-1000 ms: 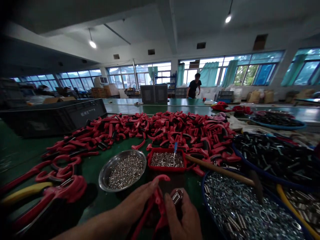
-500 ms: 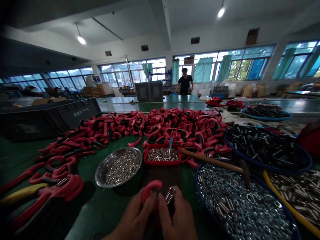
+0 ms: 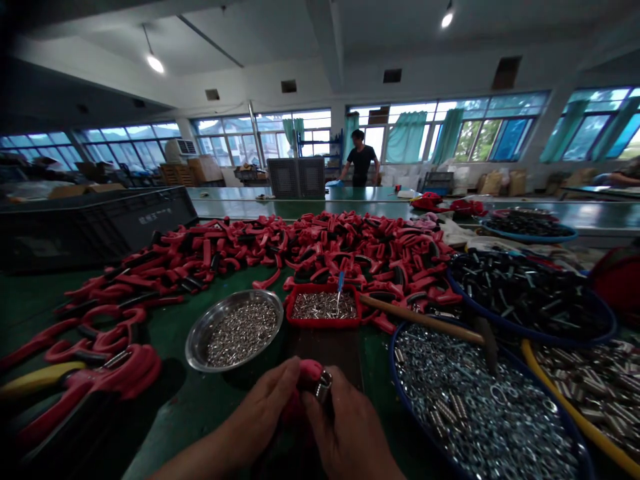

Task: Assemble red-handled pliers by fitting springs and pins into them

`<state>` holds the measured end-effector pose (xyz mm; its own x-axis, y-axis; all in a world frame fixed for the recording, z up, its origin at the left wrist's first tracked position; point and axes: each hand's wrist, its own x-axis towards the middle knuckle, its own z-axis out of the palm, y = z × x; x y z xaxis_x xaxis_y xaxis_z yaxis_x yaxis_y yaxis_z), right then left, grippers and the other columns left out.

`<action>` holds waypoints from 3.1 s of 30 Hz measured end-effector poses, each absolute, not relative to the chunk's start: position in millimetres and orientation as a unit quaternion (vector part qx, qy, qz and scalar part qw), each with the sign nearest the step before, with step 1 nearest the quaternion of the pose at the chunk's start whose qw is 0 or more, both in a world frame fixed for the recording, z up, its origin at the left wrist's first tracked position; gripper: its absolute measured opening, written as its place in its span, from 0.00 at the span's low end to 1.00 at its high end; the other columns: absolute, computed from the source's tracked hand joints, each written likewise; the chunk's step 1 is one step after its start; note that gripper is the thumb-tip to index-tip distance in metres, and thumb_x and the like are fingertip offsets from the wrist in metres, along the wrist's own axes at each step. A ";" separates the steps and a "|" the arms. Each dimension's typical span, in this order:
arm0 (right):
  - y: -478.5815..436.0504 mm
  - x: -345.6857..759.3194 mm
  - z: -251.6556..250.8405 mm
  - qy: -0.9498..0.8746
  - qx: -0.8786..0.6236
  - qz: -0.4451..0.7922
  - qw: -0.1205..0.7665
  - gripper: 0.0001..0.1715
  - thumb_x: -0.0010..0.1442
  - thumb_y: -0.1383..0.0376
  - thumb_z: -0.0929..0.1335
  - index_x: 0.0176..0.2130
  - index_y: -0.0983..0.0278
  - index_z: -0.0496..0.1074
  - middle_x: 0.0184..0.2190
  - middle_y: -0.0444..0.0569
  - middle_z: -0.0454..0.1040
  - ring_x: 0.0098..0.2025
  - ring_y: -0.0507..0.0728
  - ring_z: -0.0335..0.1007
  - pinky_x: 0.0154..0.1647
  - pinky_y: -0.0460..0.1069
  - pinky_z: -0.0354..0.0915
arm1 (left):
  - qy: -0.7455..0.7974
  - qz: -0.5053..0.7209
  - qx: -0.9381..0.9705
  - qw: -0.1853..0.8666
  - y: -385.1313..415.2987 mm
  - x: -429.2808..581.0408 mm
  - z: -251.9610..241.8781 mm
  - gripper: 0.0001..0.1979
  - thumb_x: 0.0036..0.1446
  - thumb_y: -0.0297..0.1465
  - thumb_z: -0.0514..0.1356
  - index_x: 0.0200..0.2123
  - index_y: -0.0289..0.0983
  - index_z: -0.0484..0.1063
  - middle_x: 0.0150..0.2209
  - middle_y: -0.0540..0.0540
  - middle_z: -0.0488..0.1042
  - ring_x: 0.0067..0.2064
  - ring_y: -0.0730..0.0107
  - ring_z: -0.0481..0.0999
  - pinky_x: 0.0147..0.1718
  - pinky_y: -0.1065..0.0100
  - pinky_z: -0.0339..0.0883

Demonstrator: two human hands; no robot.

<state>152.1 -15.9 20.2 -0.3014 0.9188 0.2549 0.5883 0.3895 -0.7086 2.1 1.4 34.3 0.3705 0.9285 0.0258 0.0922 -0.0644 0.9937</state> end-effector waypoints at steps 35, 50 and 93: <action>4.8 155.1 12.8 -0.636 -0.535 0.455 0.321 0.28 0.59 0.52 0.56 0.52 0.65 0.61 0.50 0.54 0.66 0.53 0.58 0.59 0.55 0.54 0.52 | 0.498 0.238 0.774 0.311 12.4 7.4 28.1 0.34 0.52 0.53 0.46 0.56 0.37 0.54 0.52 0.41 0.64 0.51 0.58 0.63 0.50 0.59 0.55; 79.1 185.8 60.5 -0.785 -0.597 0.108 0.126 0.23 0.63 0.63 0.51 0.37 0.67 0.70 0.36 0.55 0.73 0.42 0.59 0.67 0.45 0.55 0.59 | 0.443 0.106 0.871 0.182 44.6 2.2 24.0 0.59 0.25 0.52 0.63 0.59 0.31 0.47 0.57 0.34 0.56 0.55 0.43 0.55 0.54 0.48 0.45; 58.8 201.8 22.8 -0.776 -0.527 0.265 0.225 0.08 0.55 0.67 0.61 0.30 0.64 0.69 0.26 0.45 0.73 0.29 0.53 0.68 0.29 0.46 0.61 | 0.543 0.172 0.780 0.258 144.0 -5.1 42.1 0.09 0.50 0.32 0.57 0.34 0.33 0.69 0.29 0.47 0.74 0.29 0.69 0.74 0.28 0.71 0.65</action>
